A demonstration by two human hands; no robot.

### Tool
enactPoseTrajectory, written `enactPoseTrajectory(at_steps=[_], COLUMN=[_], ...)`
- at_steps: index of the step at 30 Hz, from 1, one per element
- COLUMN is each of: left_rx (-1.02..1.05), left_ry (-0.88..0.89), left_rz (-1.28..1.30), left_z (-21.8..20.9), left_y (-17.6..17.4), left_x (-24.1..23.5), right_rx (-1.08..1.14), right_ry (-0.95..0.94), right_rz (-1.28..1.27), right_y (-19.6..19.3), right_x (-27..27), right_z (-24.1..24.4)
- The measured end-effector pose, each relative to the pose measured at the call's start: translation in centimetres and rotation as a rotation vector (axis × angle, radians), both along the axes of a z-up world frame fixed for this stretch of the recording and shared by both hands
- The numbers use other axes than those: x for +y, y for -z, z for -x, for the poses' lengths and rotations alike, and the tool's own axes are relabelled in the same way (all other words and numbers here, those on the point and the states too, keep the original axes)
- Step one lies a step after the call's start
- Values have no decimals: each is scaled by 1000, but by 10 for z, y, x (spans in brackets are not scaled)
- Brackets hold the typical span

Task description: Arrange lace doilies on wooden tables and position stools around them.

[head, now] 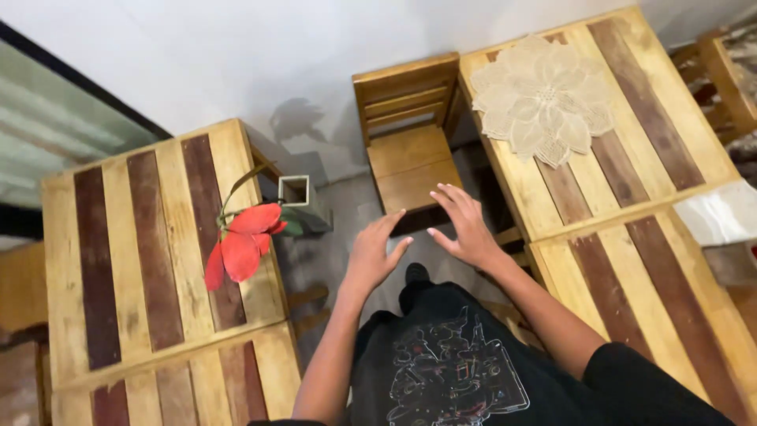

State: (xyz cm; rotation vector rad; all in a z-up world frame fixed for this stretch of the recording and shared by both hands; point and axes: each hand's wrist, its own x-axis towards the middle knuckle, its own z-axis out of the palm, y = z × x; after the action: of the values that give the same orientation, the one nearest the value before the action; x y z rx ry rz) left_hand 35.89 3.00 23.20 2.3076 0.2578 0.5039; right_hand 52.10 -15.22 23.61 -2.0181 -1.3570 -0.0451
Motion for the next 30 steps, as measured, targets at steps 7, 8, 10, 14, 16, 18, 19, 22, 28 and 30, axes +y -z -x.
enactPoseTrajectory(at_steps=[7, 8, 10, 14, 16, 18, 19, 22, 28, 30], left_rx=[34, 20, 17, 46, 70, 109, 106, 141, 92, 118], left_ry=[-168, -189, -226, -272, -273, -240, -224, -163, -49, -25], left_rz=[-197, -228, -258, -214, -169, -77, -77, -2, 135, 149], left_z=[28, 39, 67, 133, 167, 189, 196, 208, 173, 144], left_y=[-8, -7, -5, 1, 10, 23, 30, 49, 63, 63], left_x=[6, 3, -7, -29, -41, -52, -56, -71, -51, -36], right_rx=[-36, -42, -41, -43, -28, 23, 21, 110, 191, 228], right_ry=[-153, -168, -200, -240, -244, -207, -190, -99, 31, 98], right_rz=[25, 30, 37, 36, 36, 50, 50, 105, 84, 78], right_y=[0, -1, 0, 15, 34, 55, 58, 66, 83, 89], right_x=[18, 17, 11, -1, -9, -19, -23, -42, -36, -28], right_z=[-9, -3, 18, 70, 100, 124, 132, 147, 112, 88])
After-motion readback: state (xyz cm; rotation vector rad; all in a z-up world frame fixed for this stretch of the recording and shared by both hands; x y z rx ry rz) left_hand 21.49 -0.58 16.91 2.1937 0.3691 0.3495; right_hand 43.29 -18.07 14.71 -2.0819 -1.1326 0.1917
